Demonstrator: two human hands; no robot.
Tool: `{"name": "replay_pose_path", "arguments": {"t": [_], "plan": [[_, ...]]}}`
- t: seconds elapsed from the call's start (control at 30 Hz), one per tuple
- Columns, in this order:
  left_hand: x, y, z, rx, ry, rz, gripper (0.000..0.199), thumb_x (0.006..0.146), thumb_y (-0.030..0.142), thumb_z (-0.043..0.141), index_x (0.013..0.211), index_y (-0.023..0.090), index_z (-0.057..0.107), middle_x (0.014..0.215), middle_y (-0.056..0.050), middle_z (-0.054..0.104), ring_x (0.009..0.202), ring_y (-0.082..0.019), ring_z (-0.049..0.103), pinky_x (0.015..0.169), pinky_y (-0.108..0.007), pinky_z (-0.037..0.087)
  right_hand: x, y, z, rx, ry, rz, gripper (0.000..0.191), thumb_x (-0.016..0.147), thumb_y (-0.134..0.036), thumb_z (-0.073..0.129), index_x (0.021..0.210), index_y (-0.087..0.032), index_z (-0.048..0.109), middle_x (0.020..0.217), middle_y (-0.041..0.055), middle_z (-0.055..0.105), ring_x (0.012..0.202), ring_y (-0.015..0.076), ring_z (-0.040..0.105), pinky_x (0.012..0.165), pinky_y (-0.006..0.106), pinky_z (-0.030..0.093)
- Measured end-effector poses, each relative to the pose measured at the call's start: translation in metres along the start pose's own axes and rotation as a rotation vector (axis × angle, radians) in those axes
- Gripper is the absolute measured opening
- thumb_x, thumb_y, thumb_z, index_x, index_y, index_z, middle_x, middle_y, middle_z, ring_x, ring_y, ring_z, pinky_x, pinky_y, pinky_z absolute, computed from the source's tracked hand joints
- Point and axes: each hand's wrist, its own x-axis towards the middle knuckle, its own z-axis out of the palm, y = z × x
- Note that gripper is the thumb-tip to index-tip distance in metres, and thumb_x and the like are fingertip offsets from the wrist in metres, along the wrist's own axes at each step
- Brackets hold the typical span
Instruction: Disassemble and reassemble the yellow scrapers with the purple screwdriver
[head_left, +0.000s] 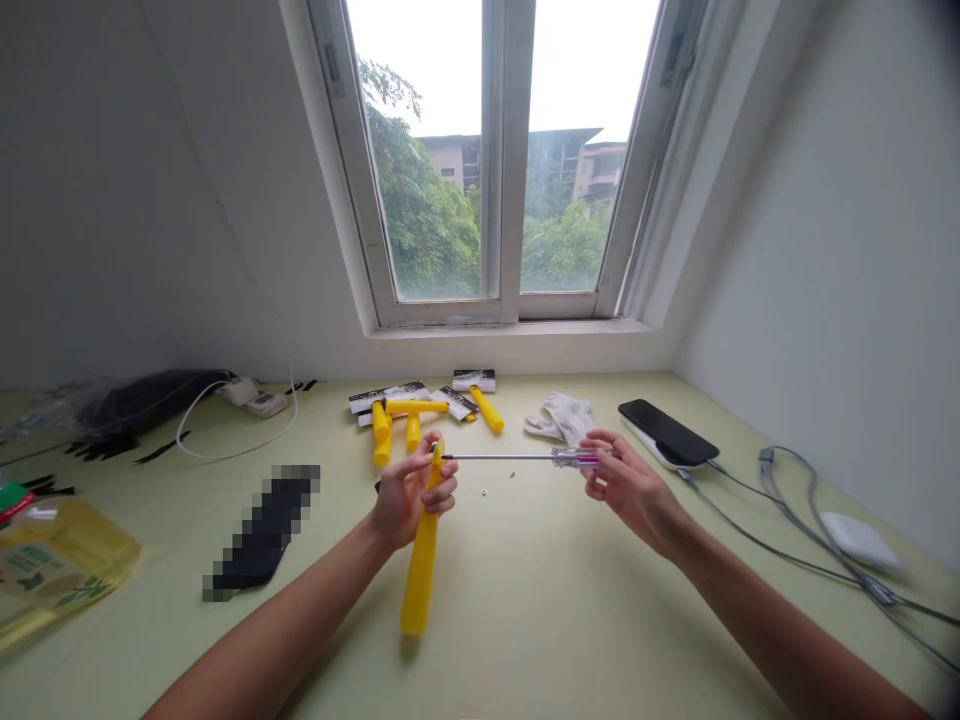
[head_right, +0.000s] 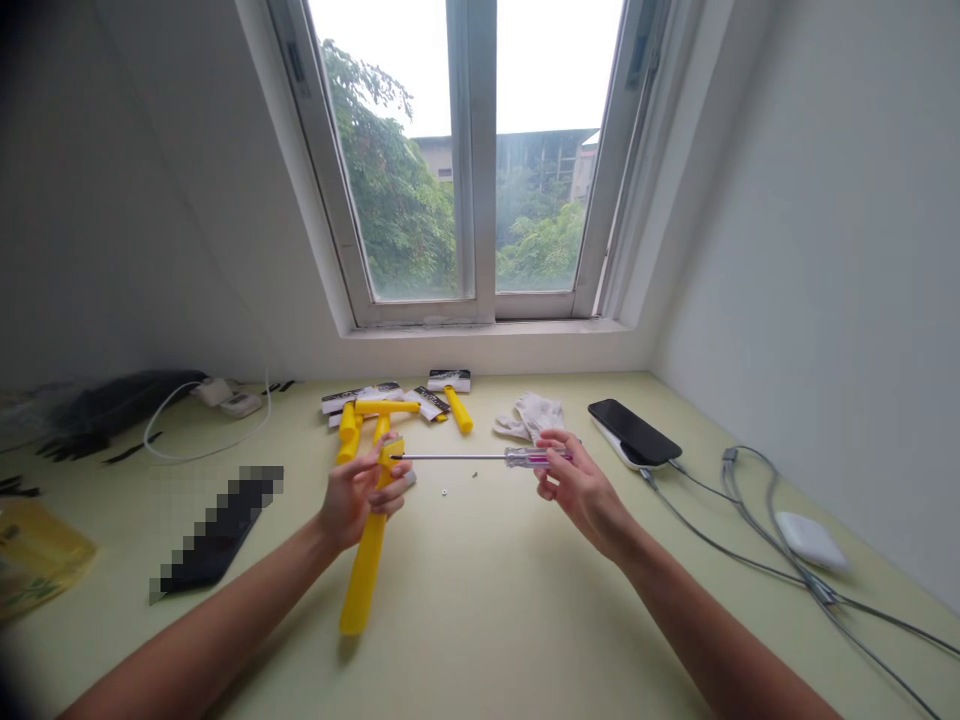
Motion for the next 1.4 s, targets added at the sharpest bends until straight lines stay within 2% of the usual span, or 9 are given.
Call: {"name": "replay_pose_path", "arguments": {"t": [0.1,0.27,0.47,0.63,0.8,1.0,1.17,1.3,1.4], "plan": [[-0.001,-0.008,-0.002,-0.017,0.022,-0.009,0.016,0.084,0.021,0.049,0.100,0.020,0.051,0.077,-0.001,0.046,0.047,-0.004,0.037,0.045,-0.016,0.027,-0.003,-0.001,-0.007,-0.127,-0.013,-0.063,0.034,0.082,-0.035,0.068,0.111,-0.028,0.052,0.084,-0.0006,0.059,0.070,0.0124,0.052,0.064,0.026,0.042],[-0.006,-0.010,-0.001,-0.009,0.026,-0.047,0.015,0.084,0.023,0.049,0.099,0.021,0.050,0.077,-0.001,0.046,0.047,-0.006,0.037,0.046,-0.017,0.027,-0.002,0.002,-0.015,-0.401,0.117,-0.056,0.031,0.090,-0.051,0.050,0.090,-0.020,0.054,0.051,-0.0048,0.047,0.042,0.0094,0.038,0.046,0.026,0.030],[-0.008,-0.005,0.006,0.014,0.004,-0.025,0.017,0.082,0.021,0.051,0.099,0.021,0.050,0.075,0.000,0.046,0.046,-0.005,0.035,0.045,-0.017,0.025,-0.006,0.000,-0.012,-0.185,-0.016,-0.038,0.031,0.083,-0.040,0.065,0.106,-0.025,0.050,0.074,-0.0017,0.058,0.062,0.0128,0.051,0.059,0.027,0.040],[-0.007,0.002,0.013,0.057,-0.041,0.003,0.024,0.078,0.019,0.055,0.101,0.024,0.049,0.077,0.000,0.049,0.044,-0.005,0.033,0.043,-0.018,0.023,-0.006,0.000,-0.016,-0.384,0.090,-0.068,0.032,0.091,-0.049,0.051,0.080,-0.020,0.055,0.052,-0.0023,0.050,0.048,0.0111,0.042,0.051,0.027,0.035],[-0.007,0.009,0.018,0.088,-0.045,0.068,0.027,0.077,0.017,0.054,0.102,0.027,0.048,0.079,0.000,0.052,0.044,-0.005,0.034,0.043,-0.018,0.022,-0.011,-0.005,-0.006,-0.073,0.000,-0.059,0.028,0.083,-0.041,0.064,0.104,-0.028,0.052,0.097,0.0019,0.061,0.067,0.0131,0.053,0.058,0.028,0.042],[-0.009,0.011,0.021,0.114,-0.032,0.039,0.026,0.078,0.017,0.054,0.102,0.027,0.048,0.076,0.001,0.052,0.043,-0.005,0.033,0.042,-0.018,0.022,-0.013,-0.008,0.001,-0.186,0.164,-0.120,0.024,0.091,-0.048,0.051,0.089,-0.024,0.054,0.057,-0.0045,0.045,0.046,0.0098,0.037,0.044,0.024,0.029],[-0.009,0.010,0.022,0.117,0.003,0.044,0.024,0.079,0.018,0.054,0.101,0.027,0.048,0.075,0.001,0.052,0.042,-0.004,0.033,0.043,-0.017,0.024,-0.013,-0.013,0.003,-0.031,0.069,-0.117,0.029,0.083,-0.040,0.066,0.105,-0.031,0.050,0.101,0.0009,0.061,0.069,0.0137,0.055,0.059,0.028,0.043],[-0.008,0.009,0.022,0.126,-0.008,0.015,0.024,0.079,0.019,0.055,0.101,0.027,0.048,0.073,0.002,0.052,0.042,-0.004,0.032,0.043,-0.016,0.024,-0.010,-0.012,0.002,-0.181,0.216,-0.129,0.025,0.088,-0.050,0.055,0.091,-0.025,0.053,0.056,-0.0046,0.048,0.044,0.0086,0.036,0.042,0.023,0.027],[-0.007,0.011,0.023,0.138,0.008,0.041,0.020,0.081,0.019,0.055,0.099,0.025,0.049,0.074,0.001,0.052,0.043,-0.004,0.034,0.043,-0.016,0.026,-0.011,-0.011,0.001,-0.084,0.102,-0.008,0.026,0.089,-0.050,0.051,0.094,-0.025,0.054,0.057,-0.0033,0.049,0.045,0.0106,0.040,0.043,0.024,0.029]]}}
